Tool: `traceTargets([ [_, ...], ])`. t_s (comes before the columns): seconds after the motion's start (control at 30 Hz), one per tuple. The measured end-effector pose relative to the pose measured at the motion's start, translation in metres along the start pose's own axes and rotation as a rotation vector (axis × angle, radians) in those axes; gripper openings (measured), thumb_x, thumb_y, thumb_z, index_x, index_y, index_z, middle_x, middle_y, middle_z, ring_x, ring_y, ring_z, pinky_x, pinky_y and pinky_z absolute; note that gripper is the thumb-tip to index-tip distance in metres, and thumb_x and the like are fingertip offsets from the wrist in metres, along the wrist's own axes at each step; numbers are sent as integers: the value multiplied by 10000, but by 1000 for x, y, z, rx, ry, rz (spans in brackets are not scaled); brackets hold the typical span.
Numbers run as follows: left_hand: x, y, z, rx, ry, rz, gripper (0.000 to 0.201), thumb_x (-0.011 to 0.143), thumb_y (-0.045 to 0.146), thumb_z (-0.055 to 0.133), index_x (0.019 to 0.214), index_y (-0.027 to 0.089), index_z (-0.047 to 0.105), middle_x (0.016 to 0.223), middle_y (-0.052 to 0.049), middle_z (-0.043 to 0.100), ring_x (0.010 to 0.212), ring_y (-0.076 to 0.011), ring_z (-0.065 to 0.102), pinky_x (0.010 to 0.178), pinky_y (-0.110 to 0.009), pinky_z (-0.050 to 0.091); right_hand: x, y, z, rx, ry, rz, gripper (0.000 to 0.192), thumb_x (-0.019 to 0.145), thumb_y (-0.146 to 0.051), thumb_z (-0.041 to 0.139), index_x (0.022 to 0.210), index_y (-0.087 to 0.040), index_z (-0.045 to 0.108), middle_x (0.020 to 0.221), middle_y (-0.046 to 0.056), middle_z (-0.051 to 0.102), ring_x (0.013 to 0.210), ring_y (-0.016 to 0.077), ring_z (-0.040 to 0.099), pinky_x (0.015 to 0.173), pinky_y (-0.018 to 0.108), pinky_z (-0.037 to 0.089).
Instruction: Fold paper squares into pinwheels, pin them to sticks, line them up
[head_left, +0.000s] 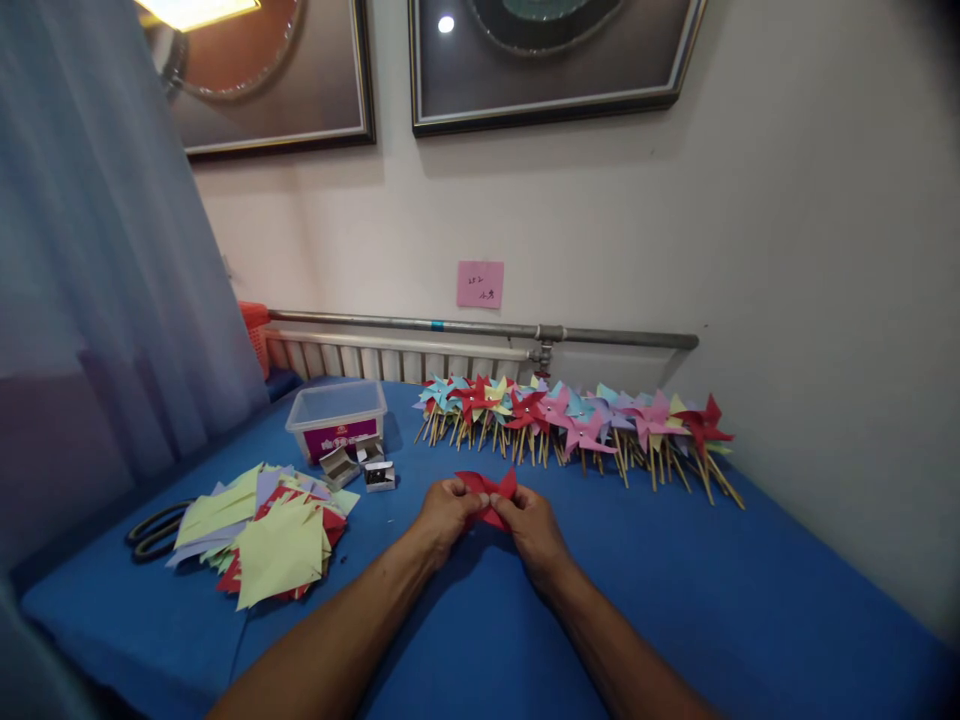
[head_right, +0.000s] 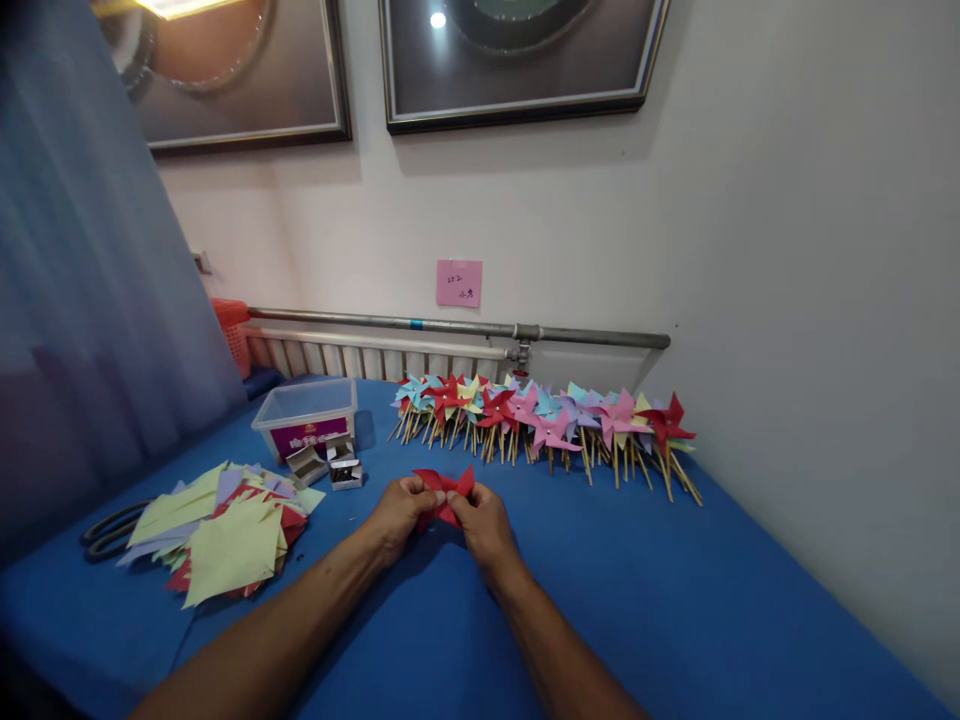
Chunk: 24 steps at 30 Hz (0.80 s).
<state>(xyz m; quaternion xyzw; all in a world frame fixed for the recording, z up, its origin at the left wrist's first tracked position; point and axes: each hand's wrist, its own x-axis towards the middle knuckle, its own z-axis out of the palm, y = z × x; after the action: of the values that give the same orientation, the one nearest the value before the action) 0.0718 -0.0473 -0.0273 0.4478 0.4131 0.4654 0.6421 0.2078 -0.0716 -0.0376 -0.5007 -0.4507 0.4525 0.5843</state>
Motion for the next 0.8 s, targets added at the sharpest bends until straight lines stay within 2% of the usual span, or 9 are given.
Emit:
traceTargets([
  [0.23,-2,7,-1,-16,-32,34,329,531,336,827,571,176,542,492,40,502,458,-73,385,492,-231,259,3,7,1,-48,64,-4,320,661,-490,740,726,-181,692,634,25,698,592,198,595,583,310,472],
  [0.37,2,2,-2,54,-9,44,315,534,318,808,562,188,522,471,45,488,435,-70,351,476,-233,222,-1,1,3,-44,37,-9,298,659,-463,741,767,-186,715,686,40,729,611,209,615,581,310,474],
  [0.6,5,-5,-3,66,7,73,270,541,317,772,584,187,540,499,39,510,448,-70,365,483,-235,246,-4,2,4,14,4,6,337,658,-461,744,842,-179,740,788,72,768,692,232,666,638,319,502],
  [0.73,3,5,2,88,28,37,251,545,267,761,551,195,521,482,38,493,443,-76,360,480,-242,240,-3,7,3,2,17,-8,338,656,-448,753,839,-164,737,727,52,751,648,220,642,633,323,497],
  [0.8,-8,14,6,127,87,78,221,563,225,767,566,191,548,510,23,526,474,-96,414,498,-246,286,-1,8,2,-6,38,-13,348,660,-450,747,852,-160,741,727,51,752,634,217,633,615,322,489],
])
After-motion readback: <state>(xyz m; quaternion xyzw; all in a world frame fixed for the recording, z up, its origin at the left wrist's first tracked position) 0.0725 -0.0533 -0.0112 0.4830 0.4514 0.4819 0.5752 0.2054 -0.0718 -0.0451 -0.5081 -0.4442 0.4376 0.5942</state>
